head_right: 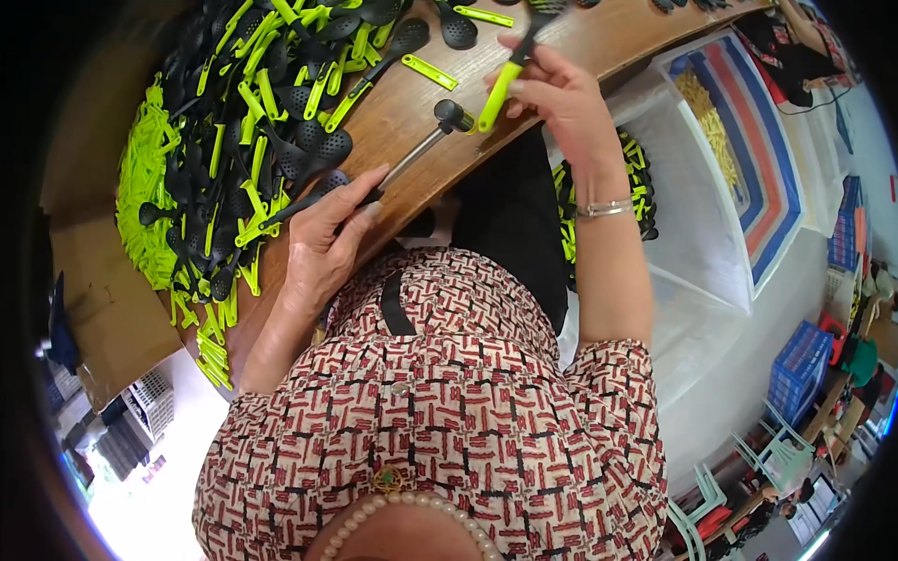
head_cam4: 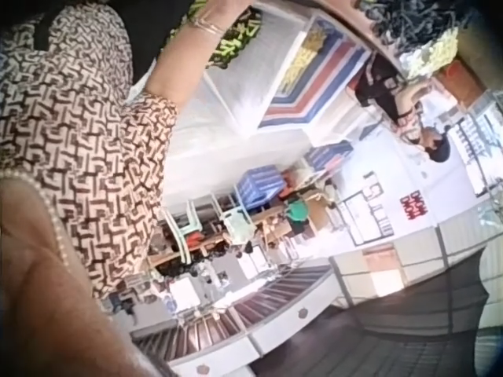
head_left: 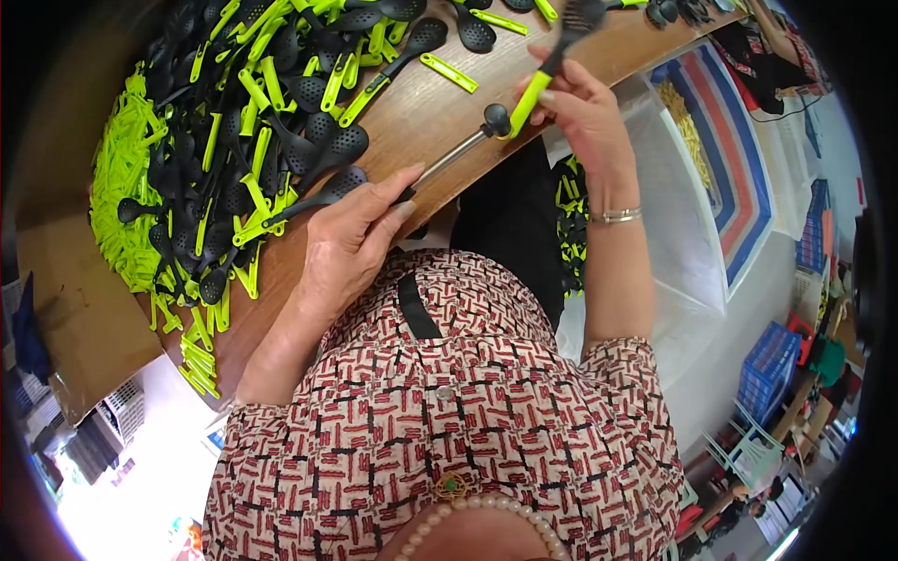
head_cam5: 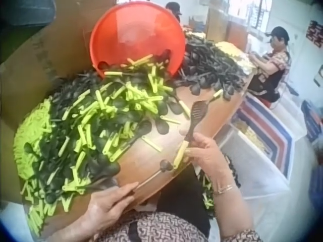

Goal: Assembling yellow and black plastic toy parts by hammering them together.

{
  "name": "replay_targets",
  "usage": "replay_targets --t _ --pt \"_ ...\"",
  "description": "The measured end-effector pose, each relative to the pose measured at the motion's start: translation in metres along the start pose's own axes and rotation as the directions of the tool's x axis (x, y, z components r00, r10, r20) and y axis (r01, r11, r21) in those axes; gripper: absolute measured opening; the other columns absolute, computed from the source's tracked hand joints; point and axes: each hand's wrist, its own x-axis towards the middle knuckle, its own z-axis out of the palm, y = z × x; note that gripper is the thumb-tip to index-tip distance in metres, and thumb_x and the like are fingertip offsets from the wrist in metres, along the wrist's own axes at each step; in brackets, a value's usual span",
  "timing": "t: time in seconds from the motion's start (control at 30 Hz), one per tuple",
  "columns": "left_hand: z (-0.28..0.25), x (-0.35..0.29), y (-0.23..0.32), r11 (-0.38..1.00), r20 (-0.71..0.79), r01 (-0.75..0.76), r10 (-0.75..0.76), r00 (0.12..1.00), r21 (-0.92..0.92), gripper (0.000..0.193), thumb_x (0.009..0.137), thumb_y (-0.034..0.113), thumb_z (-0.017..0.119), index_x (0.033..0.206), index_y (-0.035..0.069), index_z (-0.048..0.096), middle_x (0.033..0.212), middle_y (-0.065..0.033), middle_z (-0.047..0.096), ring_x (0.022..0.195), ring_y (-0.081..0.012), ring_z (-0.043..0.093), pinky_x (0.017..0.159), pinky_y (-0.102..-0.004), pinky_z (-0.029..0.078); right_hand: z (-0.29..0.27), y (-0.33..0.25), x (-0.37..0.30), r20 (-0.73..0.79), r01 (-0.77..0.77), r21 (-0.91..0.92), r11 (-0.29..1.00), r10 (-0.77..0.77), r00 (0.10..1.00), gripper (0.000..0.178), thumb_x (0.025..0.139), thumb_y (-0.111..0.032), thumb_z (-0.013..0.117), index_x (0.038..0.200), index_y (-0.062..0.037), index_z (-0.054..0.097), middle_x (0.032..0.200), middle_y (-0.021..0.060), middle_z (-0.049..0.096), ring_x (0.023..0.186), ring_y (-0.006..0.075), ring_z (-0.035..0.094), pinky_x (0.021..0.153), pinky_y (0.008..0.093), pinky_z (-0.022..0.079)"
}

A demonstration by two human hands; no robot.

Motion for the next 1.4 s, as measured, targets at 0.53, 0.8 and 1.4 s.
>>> replay_targets --t 0.53,0.8,1.4 --pt "0.028 0.024 0.008 0.988 -0.056 -0.132 0.137 0.989 0.074 0.039 0.092 0.003 0.069 0.13 0.011 0.067 0.096 -0.0155 0.071 0.079 -0.0263 0.069 0.074 -0.0314 0.053 0.039 0.078 -0.052 -0.722 0.396 -0.032 0.918 -0.295 0.626 0.013 0.091 -0.001 0.072 0.102 0.0032 0.07 0.089 0.0077 0.07 0.07 0.0122 0.061 0.058 0.0258 0.05" --pt "0.038 0.037 0.019 0.939 0.098 -0.135 0.109 0.989 0.316 0.045 0.091 0.002 0.067 0.133 0.015 0.065 0.093 -0.0144 0.069 0.076 -0.0282 0.067 0.07 -0.0345 0.052 0.04 0.1 -0.049 -0.692 0.433 0.436 0.789 -0.014 0.722 0.016 0.09 -0.003 0.072 0.103 0.0029 0.065 0.082 0.0094 0.069 0.064 0.0191 0.067 0.056 0.0322 0.056" --pt "0.025 0.03 -0.003 0.893 -0.205 -0.165 0.27 0.941 0.418 0.042 0.091 0.011 0.069 0.132 0.02 0.066 0.08 -0.0099 0.06 0.065 -0.0307 0.061 0.061 -0.0408 0.05 0.051 0.086 -0.047 -0.75 0.445 0.291 0.847 -0.087 0.656 0.012 0.09 0.002 0.068 0.101 0.0047 0.062 0.083 0.012 0.067 0.065 0.0203 0.068 0.058 0.0358 0.062"
